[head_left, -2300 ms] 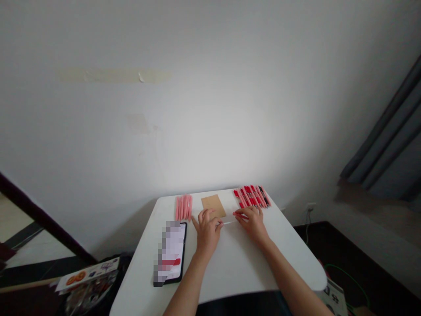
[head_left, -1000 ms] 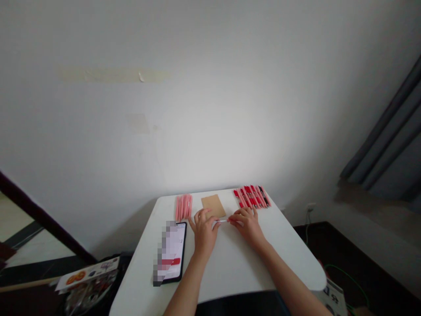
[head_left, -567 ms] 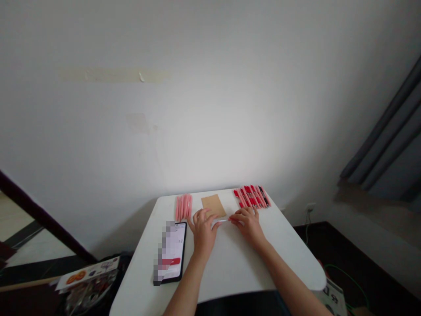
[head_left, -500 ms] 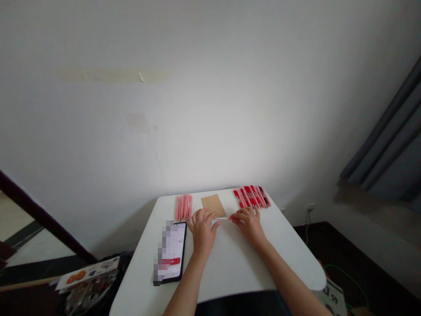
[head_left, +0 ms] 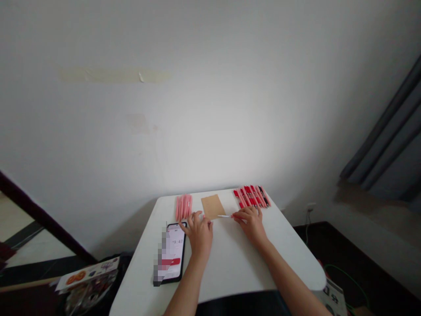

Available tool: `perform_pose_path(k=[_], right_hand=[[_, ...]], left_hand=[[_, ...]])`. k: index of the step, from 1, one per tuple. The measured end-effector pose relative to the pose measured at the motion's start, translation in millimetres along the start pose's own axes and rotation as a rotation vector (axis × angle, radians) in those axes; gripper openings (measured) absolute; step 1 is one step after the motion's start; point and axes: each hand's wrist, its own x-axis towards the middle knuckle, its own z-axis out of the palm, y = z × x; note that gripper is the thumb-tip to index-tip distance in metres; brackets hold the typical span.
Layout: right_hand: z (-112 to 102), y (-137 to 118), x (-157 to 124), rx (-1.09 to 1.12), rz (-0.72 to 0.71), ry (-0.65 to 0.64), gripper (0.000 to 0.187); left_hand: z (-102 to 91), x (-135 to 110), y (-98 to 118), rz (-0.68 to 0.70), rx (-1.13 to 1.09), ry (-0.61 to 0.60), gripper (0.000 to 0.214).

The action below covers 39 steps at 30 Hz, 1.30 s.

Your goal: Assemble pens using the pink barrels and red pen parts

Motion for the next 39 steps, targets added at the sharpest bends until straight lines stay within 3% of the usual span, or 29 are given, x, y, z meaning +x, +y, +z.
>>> perform_pose_path(k=[20, 28, 39], right_hand=[[0, 1, 0, -0.017, -0.014, -0.006, 0.016], [0, -1, -1, -0.053, -0.05, -0.014, 0.016], [2, -1, -1, -0.035, -0.062, -0.019, 0.014]], left_hand=[[8.2, 1, -4, -0.039, -0.035, -0.002, 0.011], [-3.2, 3, 2, 0.002, -0.094, 0.017, 0.01], [-4.2, 4, 3, 0.026, -0.099, 0.02, 0.009]])
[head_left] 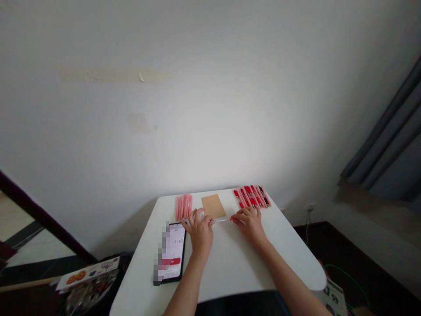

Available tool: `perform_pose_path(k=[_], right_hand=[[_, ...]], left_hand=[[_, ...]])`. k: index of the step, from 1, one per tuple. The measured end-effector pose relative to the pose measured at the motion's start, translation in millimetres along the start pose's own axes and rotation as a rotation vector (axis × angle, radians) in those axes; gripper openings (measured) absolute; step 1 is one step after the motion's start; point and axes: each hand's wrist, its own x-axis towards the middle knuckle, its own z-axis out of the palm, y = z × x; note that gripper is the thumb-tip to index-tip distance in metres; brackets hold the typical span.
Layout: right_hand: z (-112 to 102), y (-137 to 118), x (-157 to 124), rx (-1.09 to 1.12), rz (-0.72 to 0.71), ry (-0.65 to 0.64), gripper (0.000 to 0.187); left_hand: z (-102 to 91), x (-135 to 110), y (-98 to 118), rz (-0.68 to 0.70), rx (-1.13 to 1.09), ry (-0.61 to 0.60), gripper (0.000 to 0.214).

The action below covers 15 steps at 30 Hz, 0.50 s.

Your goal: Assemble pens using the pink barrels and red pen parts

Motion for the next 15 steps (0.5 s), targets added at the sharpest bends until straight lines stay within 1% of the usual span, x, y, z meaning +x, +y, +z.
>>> perform_pose_path(k=[8, 15], right_hand=[[-3.3, -1.8, 0.5, -0.005, 0.007, -0.008, 0.014], [0.6, -2.0, 0.2, -0.04, -0.021, -0.012, 0.013]], left_hand=[[1.9, -0.5, -1.5, 0.007, -0.004, 0.017, 0.01], [1.7, -0.4, 0.4, 0.035, -0.019, 0.013, 0.014]])
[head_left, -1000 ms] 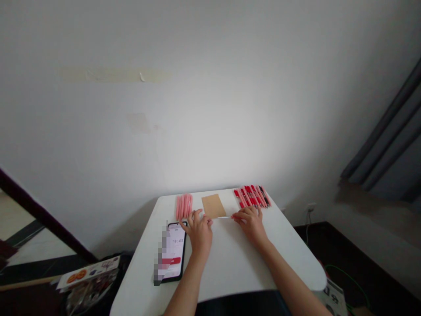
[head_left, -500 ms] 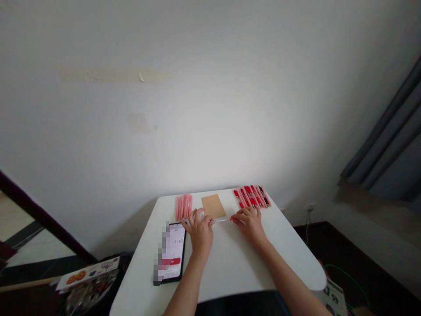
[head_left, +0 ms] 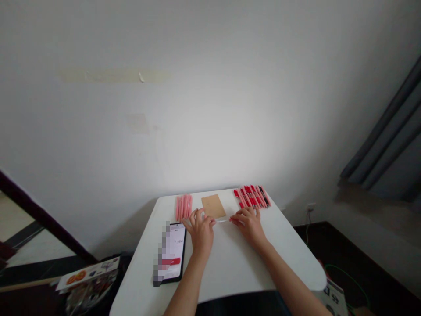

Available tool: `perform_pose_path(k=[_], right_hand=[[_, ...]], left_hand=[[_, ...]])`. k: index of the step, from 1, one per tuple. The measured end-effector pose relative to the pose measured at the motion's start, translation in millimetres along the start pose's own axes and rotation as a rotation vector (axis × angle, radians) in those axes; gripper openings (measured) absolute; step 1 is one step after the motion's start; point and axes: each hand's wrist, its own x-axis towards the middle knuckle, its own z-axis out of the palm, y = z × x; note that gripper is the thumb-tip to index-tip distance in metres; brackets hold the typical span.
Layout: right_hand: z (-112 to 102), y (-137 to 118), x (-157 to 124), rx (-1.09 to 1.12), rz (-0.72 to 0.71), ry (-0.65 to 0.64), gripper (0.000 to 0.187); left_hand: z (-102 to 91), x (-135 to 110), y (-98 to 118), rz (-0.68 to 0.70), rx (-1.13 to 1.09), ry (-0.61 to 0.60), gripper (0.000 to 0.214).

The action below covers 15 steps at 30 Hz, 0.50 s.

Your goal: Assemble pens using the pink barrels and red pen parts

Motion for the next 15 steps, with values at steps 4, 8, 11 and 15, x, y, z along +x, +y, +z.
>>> perform_pose_path(k=[4, 8, 11, 15], right_hand=[[0.1, -2.6, -0.9, 0.0, -0.023, 0.003, 0.012], [-1.4, -5.1, -1.0, 0.017, -0.032, -0.003, 0.013], [-1.2, -4.9, -0.7, 0.034, -0.02, 0.002, 0.013], [0.5, -1.4, -0.1, 0.043, 0.014, 0.006, 0.014]], left_hand=[[3.6, -1.8, 0.4, 0.052, -0.018, 0.001, 0.018], [6.7, -2.8, -0.4, 0.083, -0.034, 0.006, 0.019], [6.3, -1.9, -1.3, 0.056, -0.047, 0.003, 0.015], [2.7, 0.6, -3.8, 0.022, -0.066, 0.013, 0.015]])
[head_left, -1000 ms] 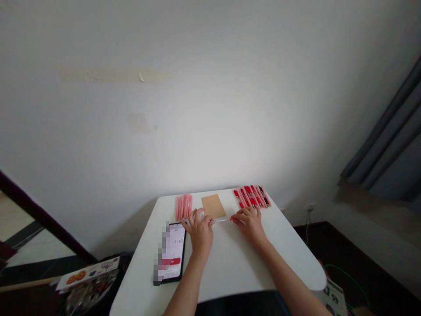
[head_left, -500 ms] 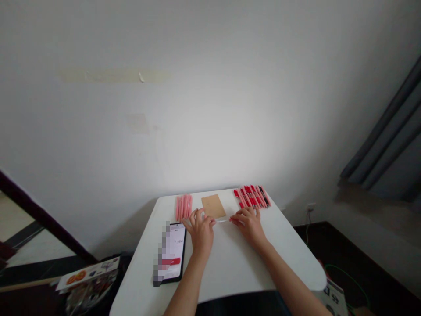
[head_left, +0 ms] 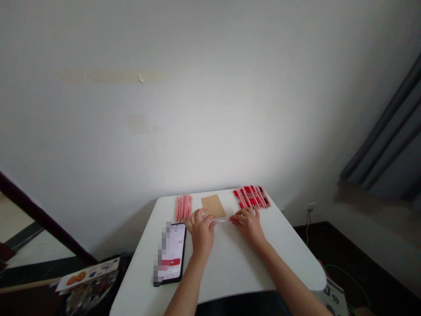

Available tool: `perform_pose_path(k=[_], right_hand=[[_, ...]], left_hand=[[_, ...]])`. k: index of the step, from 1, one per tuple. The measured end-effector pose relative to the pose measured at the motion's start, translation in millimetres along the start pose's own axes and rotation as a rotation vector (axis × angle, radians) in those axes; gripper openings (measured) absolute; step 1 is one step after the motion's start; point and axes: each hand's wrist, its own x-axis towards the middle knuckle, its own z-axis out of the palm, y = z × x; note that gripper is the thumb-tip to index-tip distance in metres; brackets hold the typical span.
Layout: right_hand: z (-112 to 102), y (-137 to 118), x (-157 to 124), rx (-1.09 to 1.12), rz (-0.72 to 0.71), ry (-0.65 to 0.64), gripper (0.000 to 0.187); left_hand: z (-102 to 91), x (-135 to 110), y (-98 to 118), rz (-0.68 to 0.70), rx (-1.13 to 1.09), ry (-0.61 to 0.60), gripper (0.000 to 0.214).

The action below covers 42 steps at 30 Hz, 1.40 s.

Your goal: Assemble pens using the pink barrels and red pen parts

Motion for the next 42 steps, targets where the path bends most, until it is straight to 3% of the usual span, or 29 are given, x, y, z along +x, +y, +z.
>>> perform_pose_path(k=[12, 16, 26, 42], right_hand=[[-4, 2, 1, 0.055, 0.08, 0.014, 0.017], [-4, 2, 1, 0.054, 0.09, 0.004, 0.015], [-3, 4, 1, 0.039, 0.092, 0.021, 0.018], [-4, 2, 1, 0.037, 0.066, 0.02, 0.019]], left_hand=[[4.2, -5, -9, -0.169, 0.289, 0.037, 0.026], [3.6, -4, -9, -0.174, 0.273, 0.048, 0.031], [-5.7, 1, -6, -0.213, 0.173, -0.019, 0.02], [-4.4, 0, -7, -0.115, 0.128, 0.027, 0.017]])
